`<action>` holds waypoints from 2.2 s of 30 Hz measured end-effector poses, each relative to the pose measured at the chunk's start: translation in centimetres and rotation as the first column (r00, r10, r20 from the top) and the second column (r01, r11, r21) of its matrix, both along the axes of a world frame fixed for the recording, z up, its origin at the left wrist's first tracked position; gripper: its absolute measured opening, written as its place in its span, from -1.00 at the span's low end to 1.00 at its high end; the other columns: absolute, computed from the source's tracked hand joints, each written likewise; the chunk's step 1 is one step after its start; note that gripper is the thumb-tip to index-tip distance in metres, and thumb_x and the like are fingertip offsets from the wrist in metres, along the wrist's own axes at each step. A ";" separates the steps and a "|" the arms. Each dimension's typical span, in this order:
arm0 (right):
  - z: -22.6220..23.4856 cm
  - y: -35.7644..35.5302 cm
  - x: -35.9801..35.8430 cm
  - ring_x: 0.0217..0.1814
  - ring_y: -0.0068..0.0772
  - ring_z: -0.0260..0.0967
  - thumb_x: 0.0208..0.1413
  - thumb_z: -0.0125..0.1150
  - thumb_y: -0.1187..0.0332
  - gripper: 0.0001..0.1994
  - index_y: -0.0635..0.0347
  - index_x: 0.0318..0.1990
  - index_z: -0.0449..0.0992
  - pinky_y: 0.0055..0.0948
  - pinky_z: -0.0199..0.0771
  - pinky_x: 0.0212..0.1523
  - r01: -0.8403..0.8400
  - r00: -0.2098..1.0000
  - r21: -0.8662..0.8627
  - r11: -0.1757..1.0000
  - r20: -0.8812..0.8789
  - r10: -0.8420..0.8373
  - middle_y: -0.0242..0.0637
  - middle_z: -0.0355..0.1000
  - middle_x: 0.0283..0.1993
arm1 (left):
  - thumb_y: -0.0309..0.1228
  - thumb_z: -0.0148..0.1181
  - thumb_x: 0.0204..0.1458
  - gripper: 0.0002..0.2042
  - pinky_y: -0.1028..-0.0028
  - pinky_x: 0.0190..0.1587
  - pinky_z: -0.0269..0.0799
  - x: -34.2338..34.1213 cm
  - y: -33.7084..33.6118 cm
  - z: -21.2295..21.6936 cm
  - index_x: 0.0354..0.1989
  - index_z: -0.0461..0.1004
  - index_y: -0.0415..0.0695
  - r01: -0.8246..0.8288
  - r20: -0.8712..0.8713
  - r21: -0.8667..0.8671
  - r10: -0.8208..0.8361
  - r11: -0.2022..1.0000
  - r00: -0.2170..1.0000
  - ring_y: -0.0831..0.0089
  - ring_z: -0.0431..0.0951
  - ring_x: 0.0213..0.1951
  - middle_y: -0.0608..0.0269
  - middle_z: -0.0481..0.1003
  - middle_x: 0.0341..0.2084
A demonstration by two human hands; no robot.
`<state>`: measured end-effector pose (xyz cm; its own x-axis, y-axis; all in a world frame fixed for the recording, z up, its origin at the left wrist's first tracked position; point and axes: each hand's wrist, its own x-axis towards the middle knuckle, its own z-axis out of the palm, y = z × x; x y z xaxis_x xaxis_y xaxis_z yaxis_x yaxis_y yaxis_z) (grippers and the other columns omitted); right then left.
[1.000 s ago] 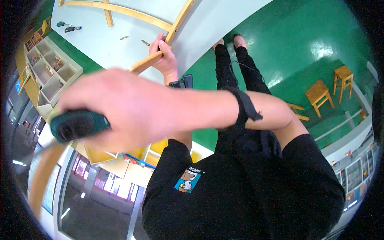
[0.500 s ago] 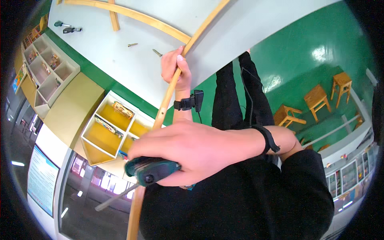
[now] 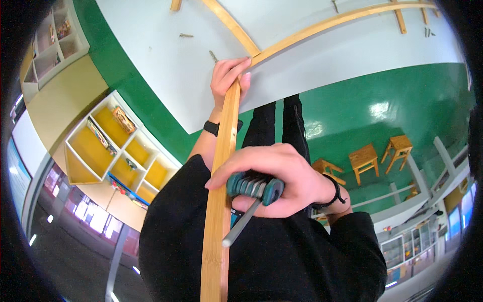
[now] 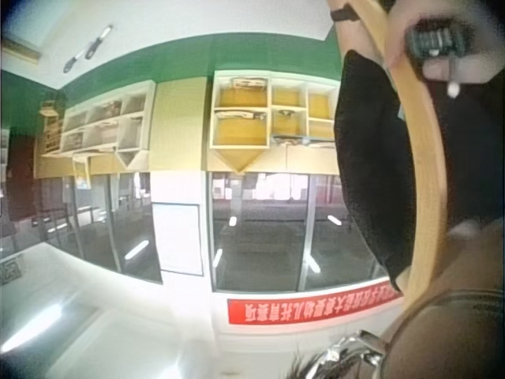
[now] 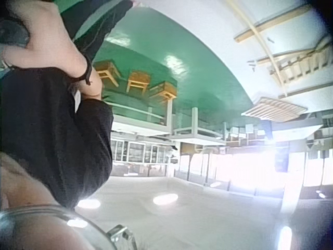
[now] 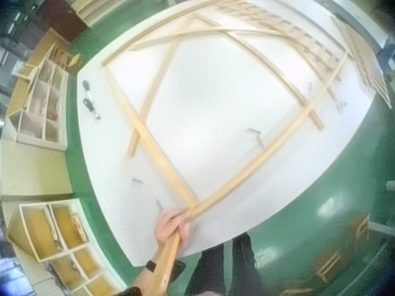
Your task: Assembling a wooden structure by aligning slats and using a screwdriver.
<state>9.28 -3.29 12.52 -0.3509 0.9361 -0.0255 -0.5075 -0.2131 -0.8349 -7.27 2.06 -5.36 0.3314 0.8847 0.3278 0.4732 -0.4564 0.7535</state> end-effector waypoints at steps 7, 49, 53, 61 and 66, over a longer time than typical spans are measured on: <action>-0.4 -0.4 0.9 -0.31 -0.40 0.47 -0.02 0.20 0.46 -0.69 0.37 -0.08 0.43 -0.46 0.44 -0.23 -0.064 0.998 -0.193 0.979 -0.001 0.065 0.05 0.47 0.00 | -0.61 -0.01 -0.21 -0.45 0.30 0.06 0.38 -3.1 -1.2 2.5 0.11 0.38 -0.19 0.124 -0.014 -0.240 -0.131 0.963 0.991 0.09 0.47 -0.01 0.06 0.51 -0.07; -13.0 -1.8 -1.7 -0.54 -0.43 0.40 0.21 0.02 0.35 -0.72 0.35 -0.01 0.32 -0.41 0.48 -0.50 0.492 0.741 -0.780 0.386 0.142 -0.657 0.07 0.45 0.04 | -0.35 0.40 -0.08 -0.69 0.62 -0.38 0.39 2.0 7.8 4.4 -0.15 0.54 -0.14 0.135 -0.096 -0.780 -0.330 0.611 0.939 0.66 0.47 -0.45 0.40 0.48 -0.51; -13.3 -1.4 -1.8 -0.54 -0.43 0.40 0.21 0.02 0.35 -0.74 0.34 -0.04 0.32 -0.41 0.48 -0.51 0.489 0.743 -0.790 0.371 0.154 -0.652 0.06 0.47 0.00 | -0.28 0.49 -0.25 -0.56 0.52 -0.38 0.39 1.4 8.2 4.4 -0.17 0.49 -0.12 0.266 -0.171 -0.685 -0.504 0.678 0.846 0.54 0.46 -0.47 0.33 0.43 -0.57; -13.5 -1.5 -1.3 -0.56 -0.48 0.37 0.21 0.01 0.34 -0.76 0.32 -0.06 0.34 -0.46 0.45 -0.53 0.502 0.758 -0.775 0.383 0.182 -0.626 -0.04 0.51 -0.12 | -0.32 0.44 -0.27 -0.59 0.46 -0.42 0.43 2.3 7.6 4.3 -0.18 0.53 -0.13 0.284 -0.262 -0.669 -0.576 0.686 0.774 0.39 0.49 -0.54 0.21 0.44 -0.63; -14.7 -5.5 0.1 -0.59 -0.57 0.31 0.24 -0.04 0.29 -0.71 0.29 0.00 0.37 -0.53 0.32 -0.59 0.408 0.902 -0.710 0.574 0.217 -0.373 -0.28 0.45 -0.35 | -0.33 0.43 -0.25 -0.61 0.51 -0.46 0.42 1.7 6.9 3.7 -0.18 0.54 -0.15 0.279 -0.234 -0.641 -0.528 0.715 0.816 0.48 0.48 -0.57 0.27 0.45 -0.64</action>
<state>9.40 -8.76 -2.23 0.0621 0.6497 -0.7577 -0.6621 -0.5412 -0.5183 -5.55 9.01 -1.70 0.6832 0.6078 -0.4047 0.6400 -0.2316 0.7326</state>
